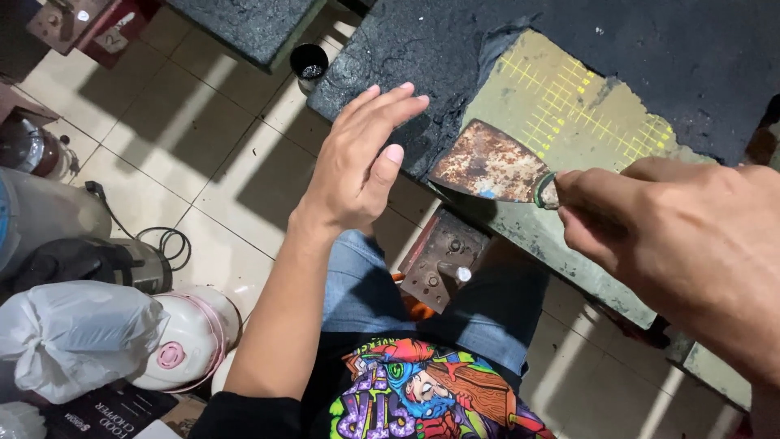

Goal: The person uses a metal scraper to remove a layer of material or residue from a green gridded surface on a workbench.

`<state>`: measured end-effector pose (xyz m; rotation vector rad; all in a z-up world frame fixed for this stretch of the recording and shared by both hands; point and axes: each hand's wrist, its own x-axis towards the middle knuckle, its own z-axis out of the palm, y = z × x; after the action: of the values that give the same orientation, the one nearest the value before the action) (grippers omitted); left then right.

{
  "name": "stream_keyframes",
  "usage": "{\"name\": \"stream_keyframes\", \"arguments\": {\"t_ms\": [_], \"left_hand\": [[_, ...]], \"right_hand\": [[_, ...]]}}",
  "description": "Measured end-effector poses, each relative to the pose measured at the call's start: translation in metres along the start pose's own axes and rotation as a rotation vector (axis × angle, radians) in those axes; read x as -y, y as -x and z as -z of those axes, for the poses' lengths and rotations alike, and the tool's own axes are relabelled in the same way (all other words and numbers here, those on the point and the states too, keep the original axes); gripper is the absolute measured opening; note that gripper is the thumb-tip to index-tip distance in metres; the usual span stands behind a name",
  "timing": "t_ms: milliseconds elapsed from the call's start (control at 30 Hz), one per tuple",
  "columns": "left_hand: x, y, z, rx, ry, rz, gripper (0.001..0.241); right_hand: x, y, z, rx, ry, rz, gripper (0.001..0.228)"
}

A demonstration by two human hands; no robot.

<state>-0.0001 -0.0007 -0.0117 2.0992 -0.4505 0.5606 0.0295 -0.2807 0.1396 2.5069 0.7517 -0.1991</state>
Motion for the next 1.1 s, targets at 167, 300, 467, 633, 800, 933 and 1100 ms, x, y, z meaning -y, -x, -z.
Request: {"name": "stream_keyframes", "arguments": {"t_ms": [167,300,467,633,800,933,1100], "left_hand": [[0.0,-0.001,-0.002,-0.012,-0.005,-0.012,0.061],[0.002,0.0,-0.004,-0.014,-0.05,-0.041,0.059],[0.001,0.0,-0.005,0.025,-0.113,-0.008,0.055],[0.003,0.0,-0.005,0.075,-0.185,-0.027,0.056],[0.007,-0.001,-0.012,0.077,-0.288,-0.091,0.057],[0.001,-0.002,-0.014,0.072,-0.489,-0.166,0.055],[0.0,-0.003,-0.015,0.061,-0.497,-0.181,0.051]], "right_hand": [[-0.006,0.0,-0.007,-0.156,-0.158,0.02,0.035],[-0.01,0.0,-0.014,-0.122,-0.408,-0.032,0.032],[-0.019,-0.001,-0.016,0.011,-0.803,-0.18,0.029],[-0.023,0.013,-0.023,-0.147,-0.453,-0.031,0.031],[-0.009,0.004,-0.004,-0.138,-0.276,-0.011,0.031],[-0.008,-0.001,0.008,-0.082,-0.178,-0.006,0.028],[-0.009,-0.003,0.009,-0.184,-0.207,0.03,0.026]]}}
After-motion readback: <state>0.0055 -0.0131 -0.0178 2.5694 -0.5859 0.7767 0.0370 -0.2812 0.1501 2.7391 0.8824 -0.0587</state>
